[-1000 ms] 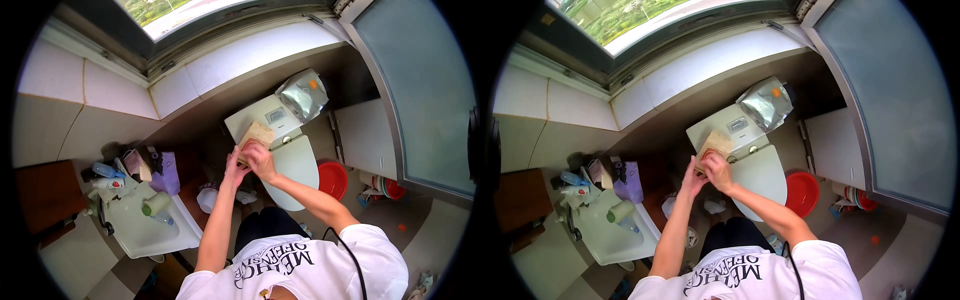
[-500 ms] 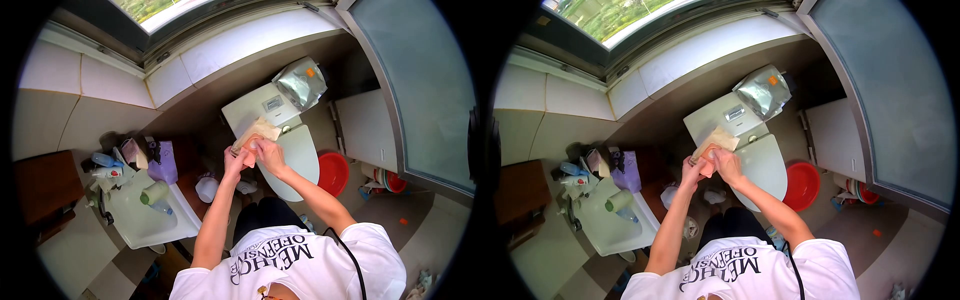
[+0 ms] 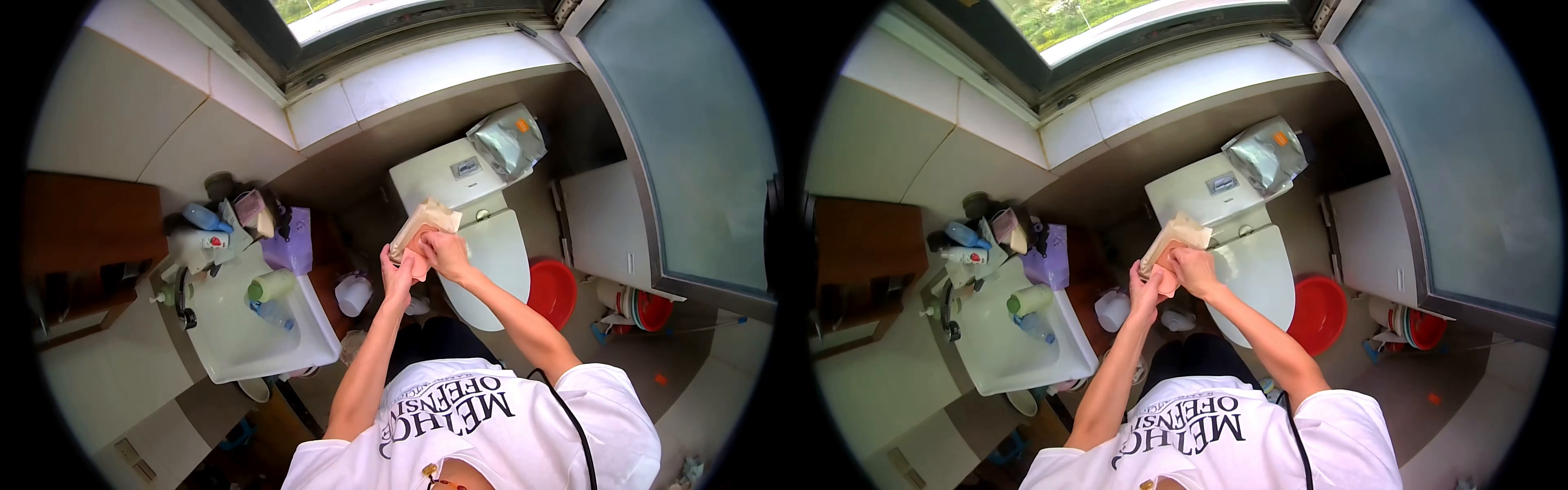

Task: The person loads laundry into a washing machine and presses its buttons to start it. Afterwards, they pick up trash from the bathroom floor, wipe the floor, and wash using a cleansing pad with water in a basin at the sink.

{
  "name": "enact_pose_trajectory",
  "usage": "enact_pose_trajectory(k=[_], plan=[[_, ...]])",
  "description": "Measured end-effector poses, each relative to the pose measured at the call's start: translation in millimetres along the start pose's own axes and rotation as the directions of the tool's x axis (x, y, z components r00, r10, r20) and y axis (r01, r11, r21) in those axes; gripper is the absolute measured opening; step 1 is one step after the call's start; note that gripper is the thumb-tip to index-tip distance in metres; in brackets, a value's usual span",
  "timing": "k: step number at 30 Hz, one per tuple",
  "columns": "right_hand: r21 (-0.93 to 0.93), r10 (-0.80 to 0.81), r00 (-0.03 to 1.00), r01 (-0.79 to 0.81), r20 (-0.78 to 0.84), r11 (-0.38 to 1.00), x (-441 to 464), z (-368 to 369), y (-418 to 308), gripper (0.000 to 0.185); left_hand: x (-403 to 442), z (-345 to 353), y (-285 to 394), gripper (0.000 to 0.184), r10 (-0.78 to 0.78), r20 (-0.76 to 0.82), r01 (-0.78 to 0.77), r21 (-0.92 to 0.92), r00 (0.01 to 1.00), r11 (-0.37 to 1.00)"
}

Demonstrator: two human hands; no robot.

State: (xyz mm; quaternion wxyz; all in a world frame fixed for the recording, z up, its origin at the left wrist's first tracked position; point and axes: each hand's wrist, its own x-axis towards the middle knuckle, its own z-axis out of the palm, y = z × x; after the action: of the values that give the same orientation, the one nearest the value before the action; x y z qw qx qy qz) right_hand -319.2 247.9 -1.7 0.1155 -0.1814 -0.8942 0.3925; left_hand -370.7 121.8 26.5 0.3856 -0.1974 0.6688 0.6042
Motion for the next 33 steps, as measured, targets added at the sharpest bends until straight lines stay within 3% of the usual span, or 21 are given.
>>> enact_pose_trajectory(k=[3,4,6,8,10,13,15,16,20,21,24,25,33], plan=[[0.254,0.106,0.956,-0.178,0.275,0.951,-6.1,-30.6,-18.4,0.01,9.2,-17.0,-11.8,0.066,0.122,0.008,-0.122,0.063,0.993,0.991],[0.391,0.065,0.932,-0.212,0.358,0.895,-10.6,-36.6,-20.8,0.012,16.8,-22.8,-20.6,0.066,0.174,0.016,-0.175,0.085,0.985,0.981],[0.617,-0.051,0.866,-0.311,0.497,0.723,-20.5,-45.9,-29.1,0.015,26.3,-36.4,-24.9,0.065,0.124,-0.059,-0.122,0.043,0.991,0.992],[0.616,-0.228,0.874,-0.098,0.429,0.782,-28.0,-56.1,-42.2,0.018,23.2,-52.6,-21.4,0.065,0.068,-0.058,-0.068,0.004,0.996,0.998],[0.751,-0.087,0.891,-0.32,0.446,0.578,-38.3,-56.4,-52.7,0.016,7.2,-62.8,-11.9,0.066,0.005,-0.054,-0.007,-0.032,0.999,0.999],[0.439,0.105,0.873,-0.339,0.476,0.832,-38.7,-57.7,-53.9,0.014,-14.6,-66.1,-7.5,0.067,0.064,-0.038,-0.064,0.009,0.997,0.998],[0.224,-0.044,0.961,-0.019,0.272,0.974,-40.4,-33.3,-54.0,0.014,-24.3,-62.2,-7.6,0.066,0.055,-0.03,-0.056,-0.014,0.998,0.998],[0.083,-0.145,0.973,0.132,0.182,0.988,-41.1,-21.9,-58.1,0.015,-29.2,-59.1,-9.9,0.066,0.051,-0.026,-0.051,-0.026,0.998,0.998],[-0.44,-0.012,0.994,0.058,0.108,0.896,-47.7,3.2,-64.1,0.013,-11.5,-48.0,-70.1,0.065,0.307,-0.085,-0.295,0.127,0.948,0.947],[-0.422,-0.036,0.999,0.05,0.041,0.905,-49.5,9.9,-60.4,0.013,-23.7,-42.2,-63.8,0.064,0.257,-0.105,-0.249,0.086,0.961,0.965],[-0.405,-0.029,1.0,0.023,-0.009,0.914,-46.9,15.7,-62.9,0.011,-41.7,-34.9,-54.3,0.063,0.326,-0.172,-0.273,0.275,0.929,0.922],[-0.404,-0.027,1.0,0.023,-0.004,0.914,-46.6,18.7,-60.8,0.011,-38.1,-34.5,-57.7,0.062,0.313,-0.173,-0.275,0.209,0.934,0.938],[-0.351,-0.001,0.997,0.027,0.074,0.936,-55.0,19.5,-58.2,0.013,-32.6,-38.2,-61.1,0.059,0.289,-0.134,-0.252,0.239,0.948,0.938]])
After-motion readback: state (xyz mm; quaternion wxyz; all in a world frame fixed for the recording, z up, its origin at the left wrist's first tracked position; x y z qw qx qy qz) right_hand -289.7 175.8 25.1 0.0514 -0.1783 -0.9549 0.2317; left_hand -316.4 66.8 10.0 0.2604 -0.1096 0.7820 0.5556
